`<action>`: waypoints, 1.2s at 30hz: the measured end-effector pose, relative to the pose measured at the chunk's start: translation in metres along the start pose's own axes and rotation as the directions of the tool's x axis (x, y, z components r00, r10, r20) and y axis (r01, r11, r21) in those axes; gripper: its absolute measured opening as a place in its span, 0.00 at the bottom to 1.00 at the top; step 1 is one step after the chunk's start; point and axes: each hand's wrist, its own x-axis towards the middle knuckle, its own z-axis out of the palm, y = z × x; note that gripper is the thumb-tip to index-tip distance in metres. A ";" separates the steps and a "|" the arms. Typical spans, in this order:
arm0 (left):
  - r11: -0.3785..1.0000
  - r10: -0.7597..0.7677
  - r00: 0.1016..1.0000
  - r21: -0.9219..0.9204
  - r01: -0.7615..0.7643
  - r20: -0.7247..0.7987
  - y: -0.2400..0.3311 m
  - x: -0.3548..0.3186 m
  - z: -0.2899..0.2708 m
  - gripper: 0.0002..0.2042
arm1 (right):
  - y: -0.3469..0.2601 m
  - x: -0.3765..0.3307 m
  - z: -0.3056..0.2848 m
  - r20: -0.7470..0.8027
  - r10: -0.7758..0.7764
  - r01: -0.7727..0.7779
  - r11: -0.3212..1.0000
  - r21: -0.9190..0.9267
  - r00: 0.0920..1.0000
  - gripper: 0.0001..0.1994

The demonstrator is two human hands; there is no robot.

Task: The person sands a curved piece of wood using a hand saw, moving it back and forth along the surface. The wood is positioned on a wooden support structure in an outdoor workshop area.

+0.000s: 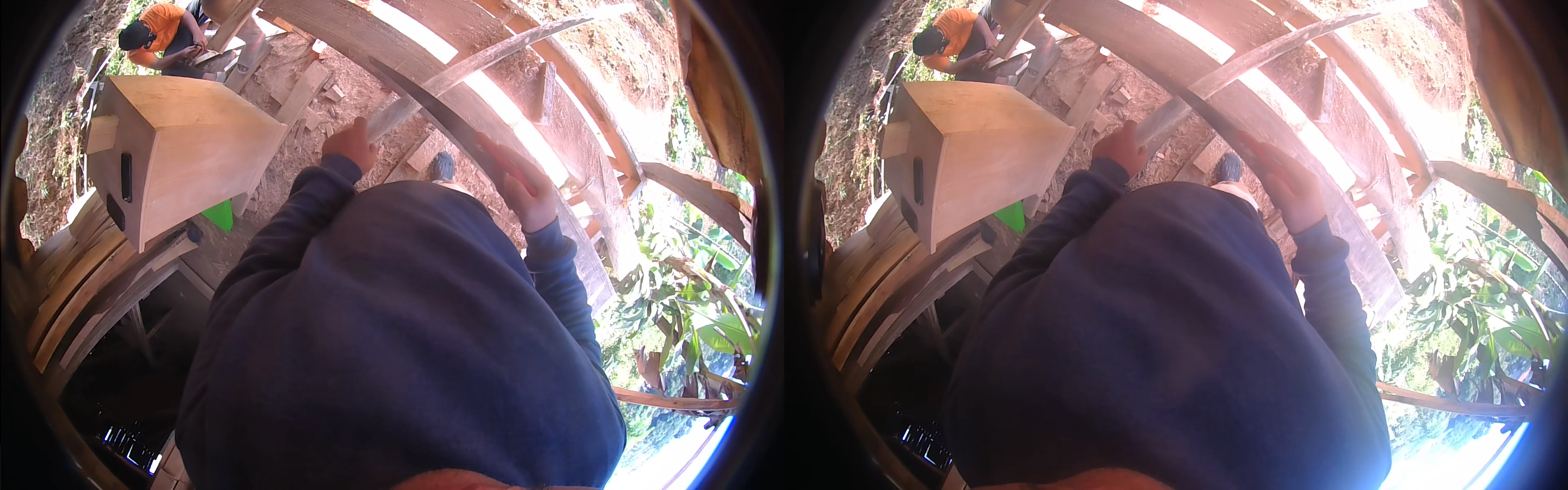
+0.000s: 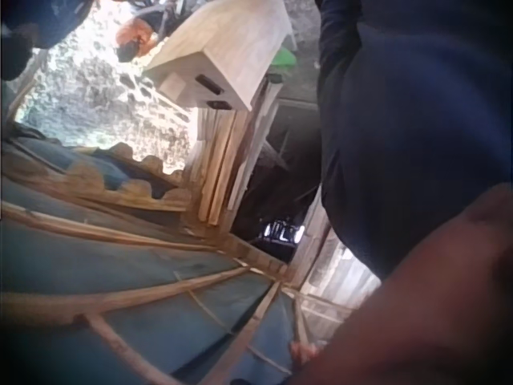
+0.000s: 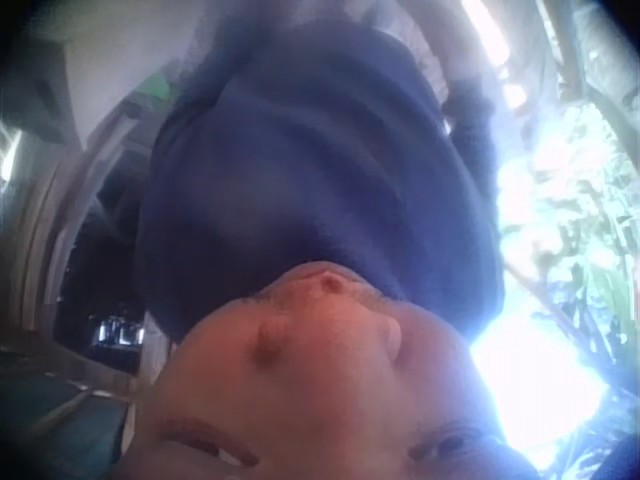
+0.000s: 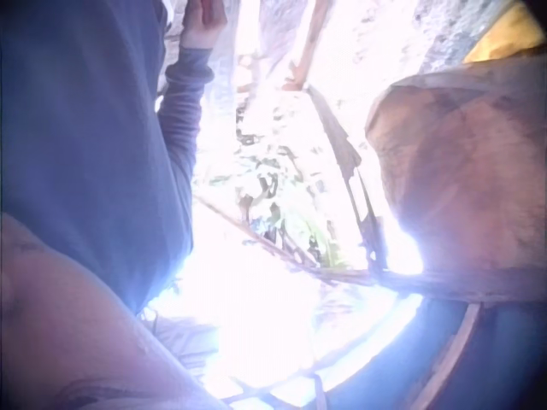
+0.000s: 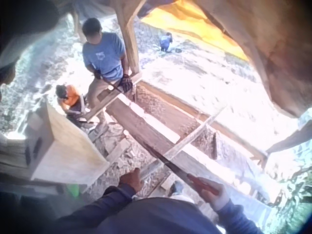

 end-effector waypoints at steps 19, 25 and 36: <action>0.981 0.005 0.971 -0.188 0.042 0.239 -0.075 0.060 0.041 0.28 | -0.012 0.023 0.058 0.132 -0.053 0.094 0.939 -0.331 0.990 0.27; 0.950 -0.092 0.978 -0.276 0.142 0.187 -0.073 0.039 0.096 0.31 | -0.004 0.015 0.051 0.082 -0.073 0.096 0.940 -0.328 0.994 0.28; 0.986 -0.168 0.982 -0.002 0.169 0.090 -0.096 0.041 0.021 0.22 | 0.000 0.036 0.063 0.158 -0.092 0.121 0.974 -0.190 0.983 0.27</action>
